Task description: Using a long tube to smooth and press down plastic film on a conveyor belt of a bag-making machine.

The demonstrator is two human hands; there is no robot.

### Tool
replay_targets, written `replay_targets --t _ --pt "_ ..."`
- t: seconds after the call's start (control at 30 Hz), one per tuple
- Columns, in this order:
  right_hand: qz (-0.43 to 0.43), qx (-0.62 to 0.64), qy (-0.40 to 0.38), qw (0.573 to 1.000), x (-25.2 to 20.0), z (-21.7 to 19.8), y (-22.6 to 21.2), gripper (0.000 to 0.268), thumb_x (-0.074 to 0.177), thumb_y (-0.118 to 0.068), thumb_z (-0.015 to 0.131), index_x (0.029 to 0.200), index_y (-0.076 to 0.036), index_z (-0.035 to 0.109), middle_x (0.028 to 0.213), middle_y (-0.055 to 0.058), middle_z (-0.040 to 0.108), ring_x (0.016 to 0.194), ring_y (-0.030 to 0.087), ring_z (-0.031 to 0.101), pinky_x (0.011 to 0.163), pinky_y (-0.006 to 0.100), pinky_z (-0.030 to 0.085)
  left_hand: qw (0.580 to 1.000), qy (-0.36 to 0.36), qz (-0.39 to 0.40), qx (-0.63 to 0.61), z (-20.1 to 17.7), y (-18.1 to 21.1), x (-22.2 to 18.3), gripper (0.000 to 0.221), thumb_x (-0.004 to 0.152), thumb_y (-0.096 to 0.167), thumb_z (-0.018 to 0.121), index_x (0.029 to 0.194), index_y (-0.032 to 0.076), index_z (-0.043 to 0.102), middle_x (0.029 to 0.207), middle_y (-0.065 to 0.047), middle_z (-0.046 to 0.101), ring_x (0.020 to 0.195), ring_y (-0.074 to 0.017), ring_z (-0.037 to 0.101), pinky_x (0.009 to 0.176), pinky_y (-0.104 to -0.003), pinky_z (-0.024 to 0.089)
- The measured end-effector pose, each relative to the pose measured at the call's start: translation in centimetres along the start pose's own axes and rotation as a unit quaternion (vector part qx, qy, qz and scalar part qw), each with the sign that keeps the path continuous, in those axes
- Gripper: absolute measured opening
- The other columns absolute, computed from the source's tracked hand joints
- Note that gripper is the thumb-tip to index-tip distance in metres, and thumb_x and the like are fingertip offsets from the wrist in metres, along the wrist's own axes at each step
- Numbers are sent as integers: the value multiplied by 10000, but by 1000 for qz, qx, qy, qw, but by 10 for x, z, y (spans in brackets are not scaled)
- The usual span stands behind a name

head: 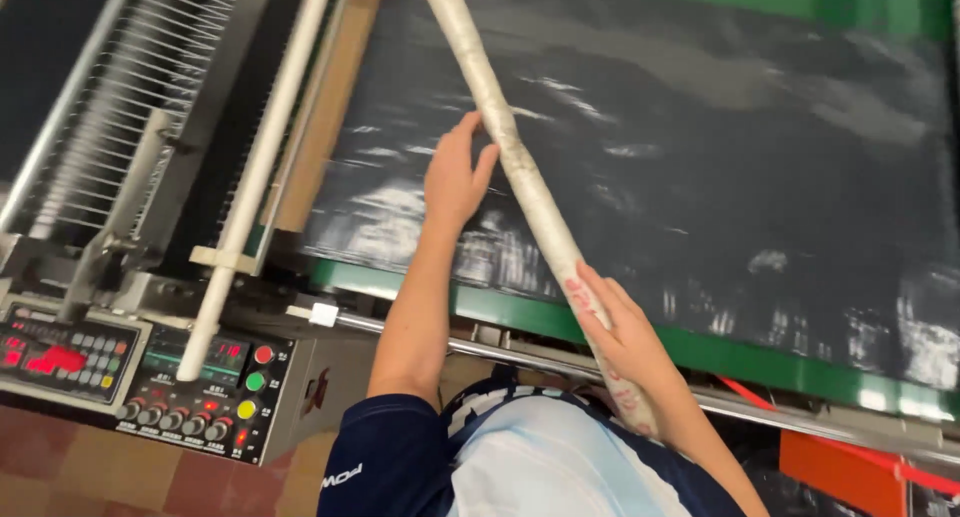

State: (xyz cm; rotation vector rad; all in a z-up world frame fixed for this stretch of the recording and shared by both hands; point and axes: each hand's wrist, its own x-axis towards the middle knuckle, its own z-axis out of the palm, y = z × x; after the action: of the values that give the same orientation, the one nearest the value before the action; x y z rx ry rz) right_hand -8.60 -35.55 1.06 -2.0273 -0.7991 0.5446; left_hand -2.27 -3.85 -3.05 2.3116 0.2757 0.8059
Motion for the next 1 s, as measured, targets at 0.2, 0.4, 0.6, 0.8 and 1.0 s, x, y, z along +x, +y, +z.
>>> replay_targets --t 0.2,0.4,0.6,0.8,1.0 --pt "8 -12 17 1000 -1 2 -5 629 956 -233 558 1561 -211 392 1297 149 604 1246 347 565 1050 508 425 999 -4 -30 -38 -6 8 -8 513 1013 370 578 1423 85 462 1265 -127 664 1197 -275 622 1064 -460 470" --pt "-9 -23 11 1000 5 6 -2 660 935 -246 582 1558 -195 371 1403 178 554 1261 419 535 1041 573 405 997 -14 -25 -68 -4 7 -6 528 1007 354 590 1450 107 442 1304 -118 651 1193 -247 641 1062 -441 489" --pt "-25 -15 -2 1000 13 20 7 639 971 -230 501 1584 -205 321 1321 175 591 1181 351 605 994 532 457 996 6 -32 -87 -15 9 -3 560 997 356 607 1460 103 419 1316 -122 643 1190 -240 647 1058 -441 491" --pt "-77 -1 -36 996 30 39 9 639 968 -221 485 1577 -150 306 1328 209 560 1199 420 581 990 541 455 994 90 -58 -6 -23 -25 -1 511 967 404 635 1407 178 508 1214 -64 707 1105 -249 688 963 -426 548" --pt "-140 37 -65 987 49 63 -1 611 981 -226 470 1564 -116 323 1357 233 540 1223 456 547 1009 557 437 969 224 -104 -14 -43 -59 5 298 972 298 641 1246 180 637 1011 -49 730 900 -232 722 749 -317 616"
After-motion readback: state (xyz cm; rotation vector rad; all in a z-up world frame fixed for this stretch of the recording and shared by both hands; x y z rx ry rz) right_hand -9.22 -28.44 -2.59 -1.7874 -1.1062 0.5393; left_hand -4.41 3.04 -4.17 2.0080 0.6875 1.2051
